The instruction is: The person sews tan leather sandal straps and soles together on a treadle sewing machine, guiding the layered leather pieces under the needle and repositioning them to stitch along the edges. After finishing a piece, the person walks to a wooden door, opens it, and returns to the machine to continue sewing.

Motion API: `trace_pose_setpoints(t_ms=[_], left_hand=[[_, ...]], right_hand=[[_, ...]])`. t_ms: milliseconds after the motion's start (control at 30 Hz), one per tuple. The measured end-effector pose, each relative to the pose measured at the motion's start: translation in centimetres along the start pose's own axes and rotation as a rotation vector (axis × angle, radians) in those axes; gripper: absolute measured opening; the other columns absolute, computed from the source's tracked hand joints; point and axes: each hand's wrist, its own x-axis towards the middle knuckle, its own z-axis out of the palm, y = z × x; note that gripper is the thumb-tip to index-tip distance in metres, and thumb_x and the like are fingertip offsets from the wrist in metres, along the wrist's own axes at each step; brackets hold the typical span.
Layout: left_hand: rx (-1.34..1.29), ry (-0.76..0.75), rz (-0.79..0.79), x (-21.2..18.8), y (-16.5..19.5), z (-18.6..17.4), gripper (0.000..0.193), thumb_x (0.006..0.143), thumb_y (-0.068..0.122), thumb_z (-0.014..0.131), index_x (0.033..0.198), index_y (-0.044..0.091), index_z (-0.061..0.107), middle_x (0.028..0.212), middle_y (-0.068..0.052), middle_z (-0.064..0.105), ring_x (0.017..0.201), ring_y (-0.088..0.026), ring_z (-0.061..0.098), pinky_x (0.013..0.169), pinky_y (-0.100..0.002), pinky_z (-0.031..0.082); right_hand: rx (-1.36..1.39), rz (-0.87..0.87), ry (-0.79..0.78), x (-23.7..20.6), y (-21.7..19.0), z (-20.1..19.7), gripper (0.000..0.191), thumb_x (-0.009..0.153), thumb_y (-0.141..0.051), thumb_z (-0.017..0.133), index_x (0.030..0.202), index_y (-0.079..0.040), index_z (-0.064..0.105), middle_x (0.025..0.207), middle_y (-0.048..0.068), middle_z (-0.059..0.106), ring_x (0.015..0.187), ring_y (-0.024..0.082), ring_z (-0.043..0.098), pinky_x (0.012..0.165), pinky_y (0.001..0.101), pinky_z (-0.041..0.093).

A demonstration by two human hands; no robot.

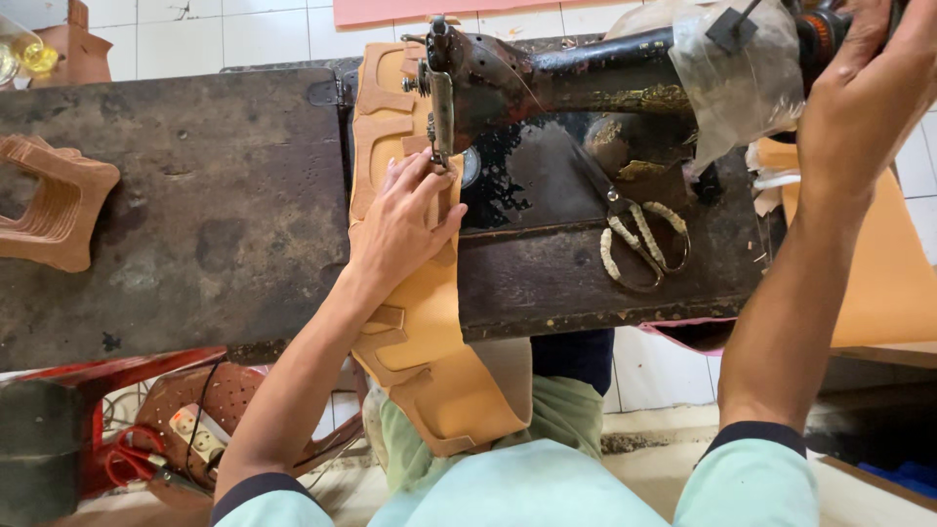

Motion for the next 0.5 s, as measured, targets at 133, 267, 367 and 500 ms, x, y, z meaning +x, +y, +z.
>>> trace_pose_setpoints(t_ms=[133,267,367,500], left_hand=[[0.023,-0.008,0.005,0.1,0.3,-0.4,0.041,0.09,0.027,0.082,0.12,0.002,0.068,0.145,-0.025,0.056,0.135,-0.043,0.051,0.118,-0.053,0.04],[0.022,-0.097,0.045,0.3,-0.3,-1.4,0.039,0.089,0.025,0.079,0.119,0.004,0.068,0.142,-0.022,0.059,0.132,-0.04,0.054,0.115,-0.051,0.042],[-0.014,-0.24,0.111,1.6,-2.3,-2.7,0.037,0.088,0.024,0.077,0.119,0.006,0.067,0.145,-0.02,0.06,0.135,-0.038,0.054,0.116,-0.047,0.044],[0.073,-0.453,0.378,4.5,-5.7,-4.2,0.025,0.09,0.024,0.075,0.109,0.01,0.068,0.146,-0.018,0.059,0.143,-0.034,0.05,0.119,-0.047,0.036]], right_hand=[[0.178,-0.085,0.215,-0.7,-2.6,0.3,0.02,0.117,-0.004,0.047,0.132,0.004,0.056,0.126,0.019,0.072,0.117,0.039,0.073,0.1,0.0413,0.055],[0.147,-0.153,0.352,-1.1,-5.7,-0.9,0.022,0.116,-0.009,0.052,0.134,0.003,0.055,0.124,0.016,0.07,0.116,0.032,0.072,0.101,0.0392,0.056],[-0.027,-0.199,0.24,-2.2,-9.4,-0.7,0.014,0.119,-0.014,0.066,0.124,-0.002,0.063,0.114,0.012,0.07,0.106,0.025,0.068,0.093,0.0382,0.054],[0.164,-0.395,-0.513,-6.2,-15.7,7.6,0.02,0.107,-0.023,0.067,0.099,-0.006,0.076,0.076,0.006,0.07,0.059,0.015,0.062,0.05,0.0343,0.051]])
